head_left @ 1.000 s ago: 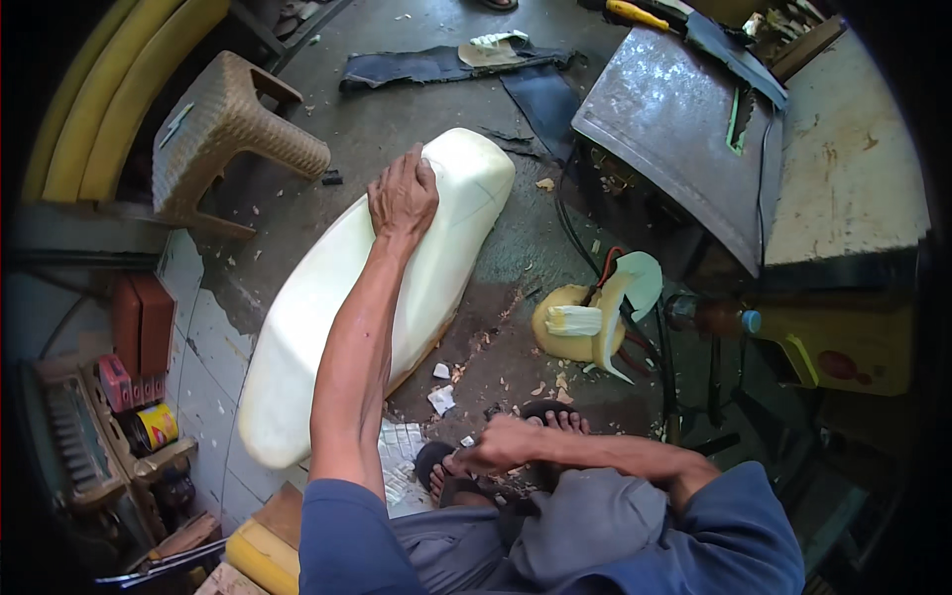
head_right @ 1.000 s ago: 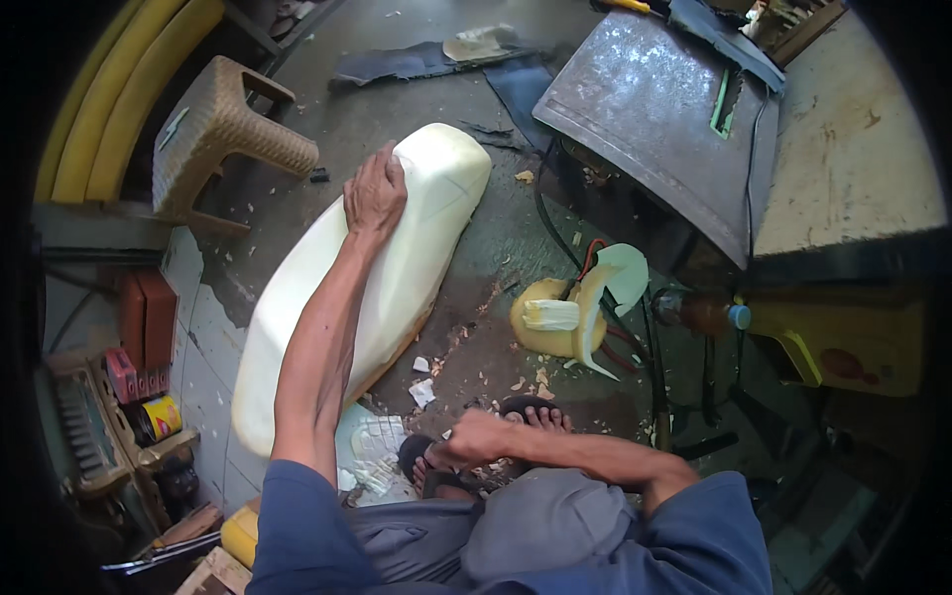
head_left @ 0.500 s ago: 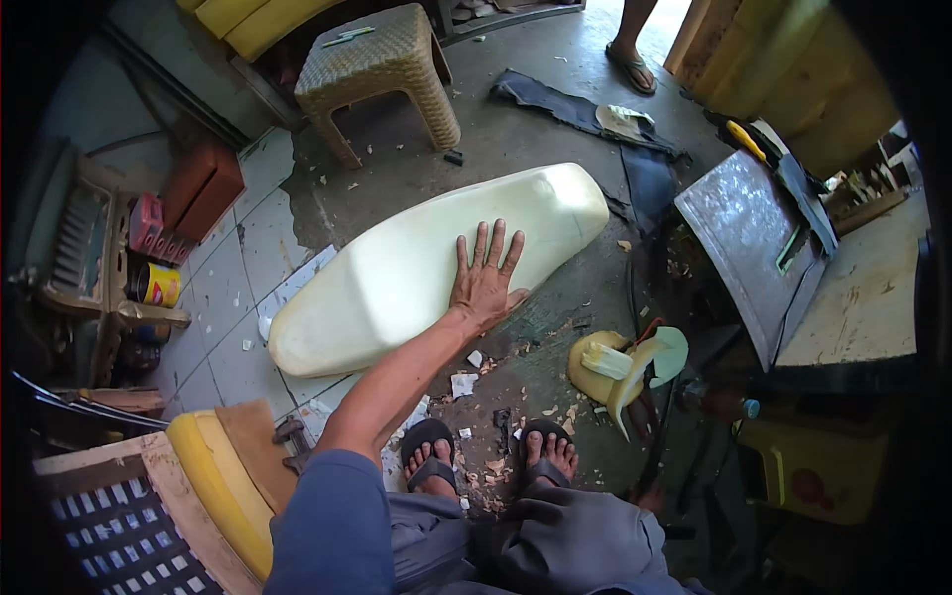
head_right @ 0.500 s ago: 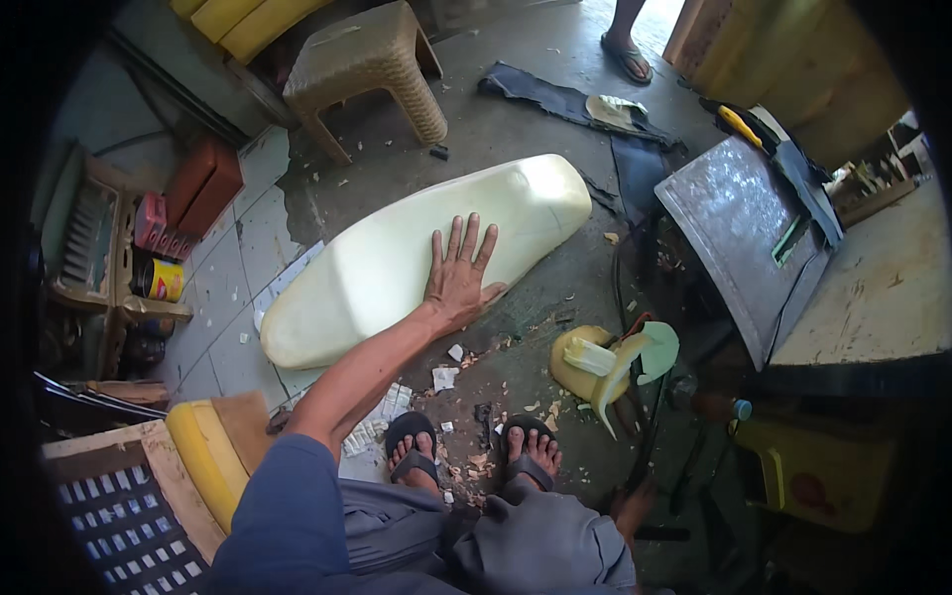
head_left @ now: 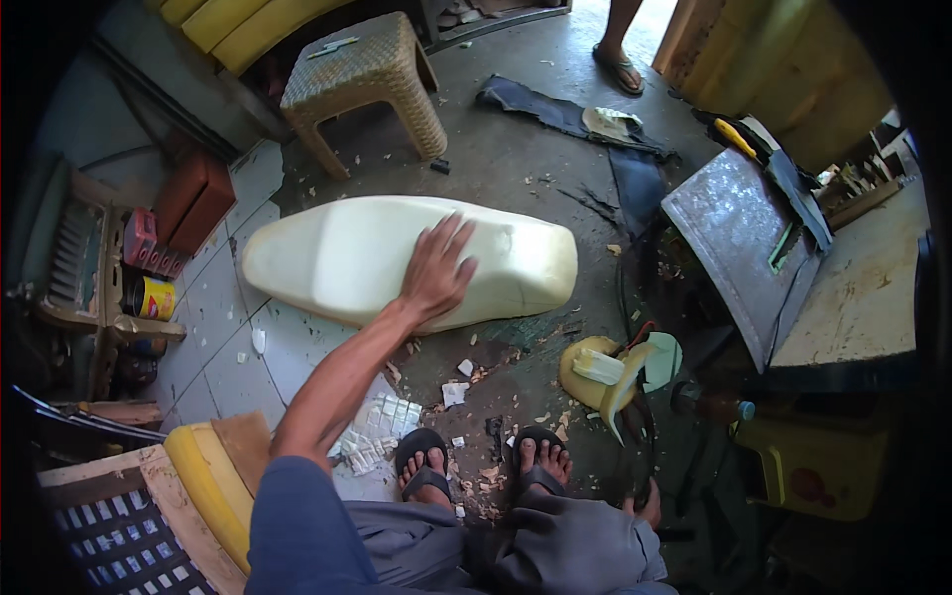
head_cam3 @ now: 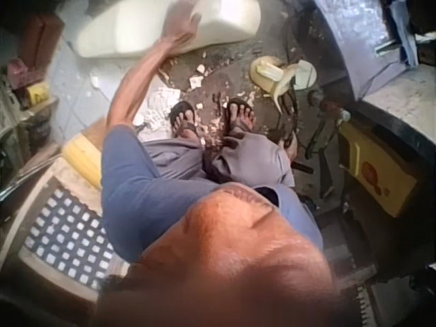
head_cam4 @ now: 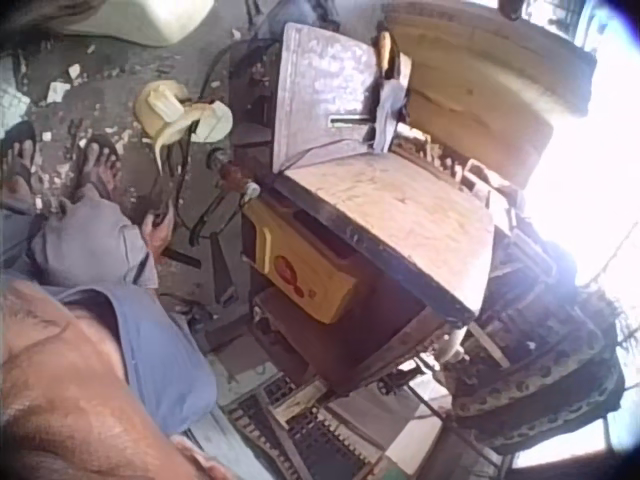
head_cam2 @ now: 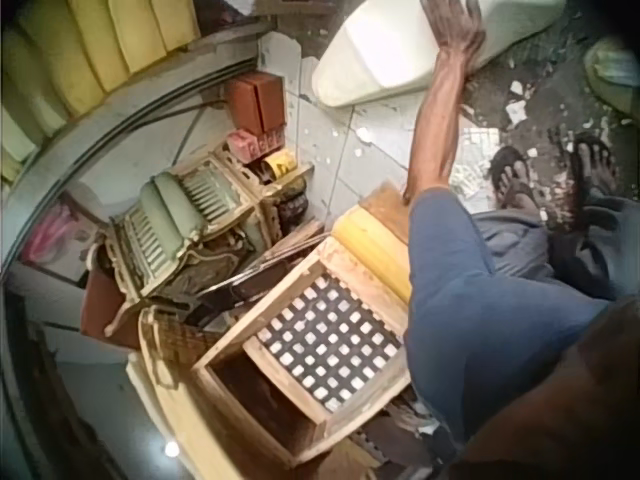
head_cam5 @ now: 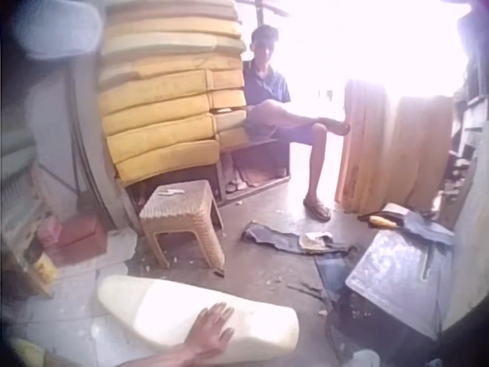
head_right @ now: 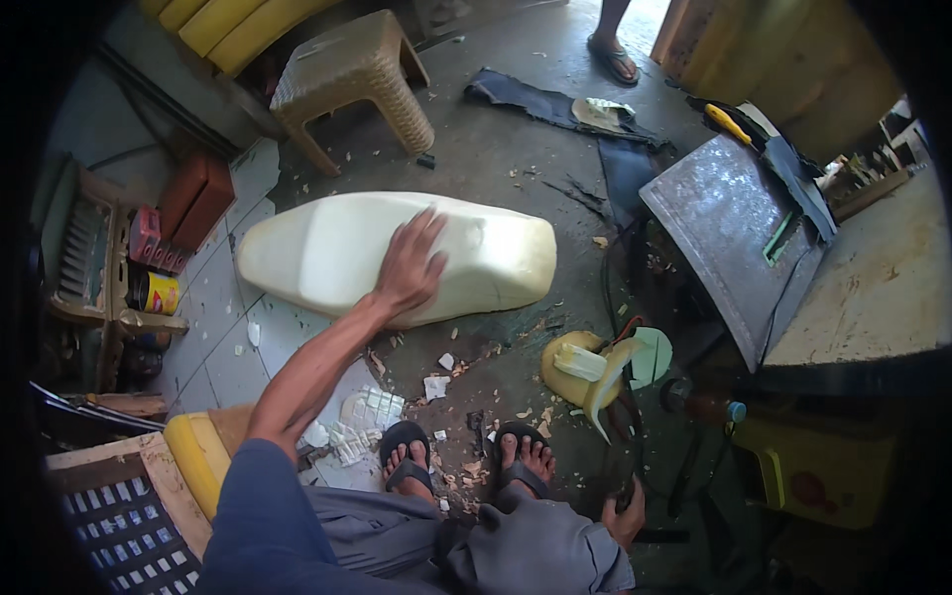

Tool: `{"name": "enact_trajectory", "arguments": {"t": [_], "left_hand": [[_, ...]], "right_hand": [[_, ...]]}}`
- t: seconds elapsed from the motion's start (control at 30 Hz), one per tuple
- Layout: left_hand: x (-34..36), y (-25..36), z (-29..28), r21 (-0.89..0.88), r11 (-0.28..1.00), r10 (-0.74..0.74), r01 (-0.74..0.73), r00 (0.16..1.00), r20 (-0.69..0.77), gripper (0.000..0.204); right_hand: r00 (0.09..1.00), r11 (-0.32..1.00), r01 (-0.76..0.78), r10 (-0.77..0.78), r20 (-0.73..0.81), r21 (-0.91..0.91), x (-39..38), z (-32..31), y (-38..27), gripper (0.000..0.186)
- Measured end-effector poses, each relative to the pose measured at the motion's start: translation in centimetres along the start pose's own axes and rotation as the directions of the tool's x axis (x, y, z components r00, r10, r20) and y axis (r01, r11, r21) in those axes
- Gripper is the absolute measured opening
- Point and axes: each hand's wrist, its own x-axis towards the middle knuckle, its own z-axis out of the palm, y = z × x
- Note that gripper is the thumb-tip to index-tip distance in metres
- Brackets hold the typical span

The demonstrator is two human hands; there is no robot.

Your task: The person applies a liquid from a bottle onto a yellow foam motorcycle seat and rubs it in. They then place a white foam cover over the yellow foam and smooth it down. The person uses a knife to trim the edges of the white foam cover to fit the seat shape.

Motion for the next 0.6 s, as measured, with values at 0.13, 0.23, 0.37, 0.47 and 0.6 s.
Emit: {"name": "enact_trajectory", "arguments": {"t": [0.13,0.23,0.37,0.47,0.6], "left_hand": [[5.1,3.7,2.8,0.060,0.994,-0.094,0.086,0.983,0.158,0.062],[6.0,4.6,4.9,0.133,0.989,-0.076,0.056,0.987,0.143,0.064],[6.3,5.8,6.9,0.236,0.971,-0.096,0.050,0.977,0.192,0.065],[6.2,5.1,7.6,0.208,0.978,-0.064,0.034,0.988,0.142,0.064],[6.3,5.5,7.3,0.249,0.968,-0.071,0.038,0.990,0.124,0.061]], "right_hand": [[0.996,0.996,0.035,-0.042,0.079,0.083,4.1,0.7,-7.1,0.057],[0.982,0.983,0.028,-0.060,0.176,0.181,6.7,1.3,-8.0,0.054],[0.942,0.746,-0.313,0.166,0.291,0.588,8.5,2.5,-18.0,0.058],[0.961,0.892,-0.121,-0.006,0.277,0.436,10.1,5.2,-17.9,0.077],[0.897,0.863,-0.148,-0.089,0.433,0.483,11.9,5.5,-22.7,0.087]]}}
